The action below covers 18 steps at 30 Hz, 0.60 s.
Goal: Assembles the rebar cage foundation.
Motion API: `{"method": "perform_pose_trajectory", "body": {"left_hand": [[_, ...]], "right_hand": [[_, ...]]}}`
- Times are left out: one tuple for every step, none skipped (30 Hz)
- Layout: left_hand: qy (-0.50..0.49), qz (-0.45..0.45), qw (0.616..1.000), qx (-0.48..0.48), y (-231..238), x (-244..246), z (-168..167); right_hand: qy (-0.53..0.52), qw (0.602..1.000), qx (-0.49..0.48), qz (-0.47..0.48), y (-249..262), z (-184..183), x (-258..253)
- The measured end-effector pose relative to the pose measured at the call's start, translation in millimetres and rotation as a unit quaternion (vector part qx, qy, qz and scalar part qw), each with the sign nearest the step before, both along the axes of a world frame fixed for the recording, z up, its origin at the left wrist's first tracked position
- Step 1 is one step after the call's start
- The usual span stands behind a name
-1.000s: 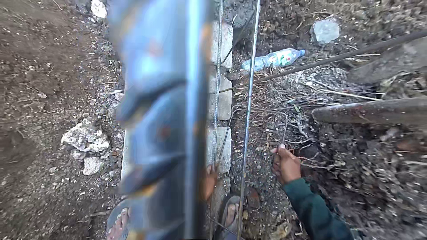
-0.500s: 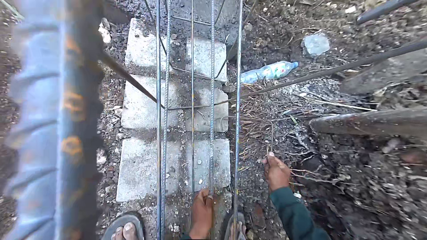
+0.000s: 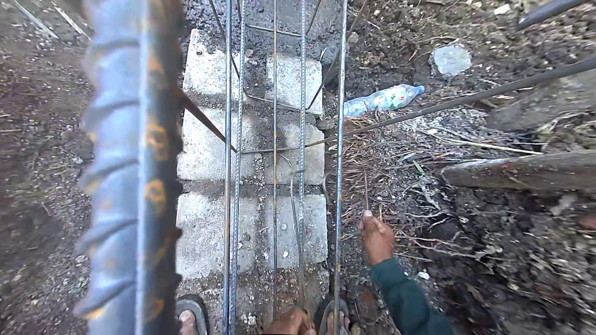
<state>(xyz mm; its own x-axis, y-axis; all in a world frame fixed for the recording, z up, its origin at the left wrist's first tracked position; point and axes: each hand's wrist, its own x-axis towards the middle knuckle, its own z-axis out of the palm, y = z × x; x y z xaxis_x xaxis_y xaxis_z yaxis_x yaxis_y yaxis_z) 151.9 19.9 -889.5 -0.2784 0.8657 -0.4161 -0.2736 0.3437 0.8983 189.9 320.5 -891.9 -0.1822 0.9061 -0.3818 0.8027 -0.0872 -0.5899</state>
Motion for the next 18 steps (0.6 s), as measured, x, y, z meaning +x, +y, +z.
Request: {"method": "perform_pose_trajectory", "body": {"left_hand": [[0.002, -0.016, 0.999, 0.028, 3.8, -0.7, 2.3], [-0.014, -0.021, 0.999, 0.048, 10.0, 0.3, 5.1], [-0.047, -0.025, 0.997, 0.056, 17.8, 1.5, 8.0], [-0.082, -0.025, 0.994, 0.062, 25.8, 2.3, 10.4], [-0.104, -0.031, 0.992, 0.069, 32.0, 3.2, 11.0], [-0.115, -0.05, 0.989, 0.075, 36.1, 3.5, 10.7], [-0.117, -0.078, 0.987, 0.078, 39.1, 3.2, 9.6], [-0.113, -0.105, 0.985, 0.076, 41.4, 2.7, 6.9], [-0.107, -0.128, 0.984, 0.068, 43.1, 2.0, 2.6], [-0.103, -0.144, 0.983, 0.054, 44.4, 1.8, -2.3], [-0.095, -0.158, 0.982, 0.035, 45.9, 2.2, -8.2], [-0.086, -0.17, 0.982, 0.019, 49.1, 1.7, -15.0], [-0.082, -0.183, 0.98, 0.008, 53.8, -0.1, -21.3], [-0.094, -0.194, 0.976, -0.006, 59.9, -3.2, -25.2], [-0.116, -0.192, 0.974, -0.022, 66.1, -7.1, -27.0], [-0.14, -0.174, 0.974, -0.036, 71.3, -10.7, -28.1], [-0.167, -0.142, 0.975, -0.047, 74.8, -13.8, -29.5], [-0.201, -0.104, 0.973, -0.047, 76.5, -17.5, -31.0]], "right_hand": [[-0.025, 1.0, -0.001, 0.016, 5.3, -1.1, 11.8], [-0.052, 0.998, -0.007, 0.033, 8.6, 1.3, 21.3], [-0.074, 0.996, -0.008, 0.05, 12.9, 2.4, 32.6], [-0.096, 0.993, -0.023, 0.057, 14.5, 11.0, 36.9], [-0.117, 0.99, -0.035, 0.063, 16.4, 18.7, 40.9], [-0.131, 0.988, -0.037, 0.066, 17.2, 24.8, 45.2], [-0.135, 0.988, -0.033, 0.066, 17.3, 31.6, 47.9], [-0.13, 0.989, -0.027, 0.068, 17.9, 39.2, 48.3], [-0.118, 0.99, -0.018, 0.076, 19.2, 48.2, 46.4], [-0.097, 0.992, -0.009, 0.081, 21.3, 60.3, 43.5], [-0.069, 0.994, -0.004, 0.085, 24.1, 75.1, 40.4], [-0.034, 0.995, -0.008, 0.09, 26.0, 92.7, 35.1], [0.001, 0.995, -0.015, 0.099, 25.8, 112.0, 28.6], [0.028, 0.993, -0.026, 0.114, 24.4, 131.7, 22.2], [0.043, 0.99, -0.041, 0.131, 21.7, 150.5, 17.4], [0.048, 0.986, -0.054, 0.15, 16.9, 166.7, 13.4], [0.044, 0.982, -0.074, 0.168, 8.5, 179.9, 9.3], [0.034, 0.977, -0.099, 0.185, -3.6, 187.9, 6.0]]}}
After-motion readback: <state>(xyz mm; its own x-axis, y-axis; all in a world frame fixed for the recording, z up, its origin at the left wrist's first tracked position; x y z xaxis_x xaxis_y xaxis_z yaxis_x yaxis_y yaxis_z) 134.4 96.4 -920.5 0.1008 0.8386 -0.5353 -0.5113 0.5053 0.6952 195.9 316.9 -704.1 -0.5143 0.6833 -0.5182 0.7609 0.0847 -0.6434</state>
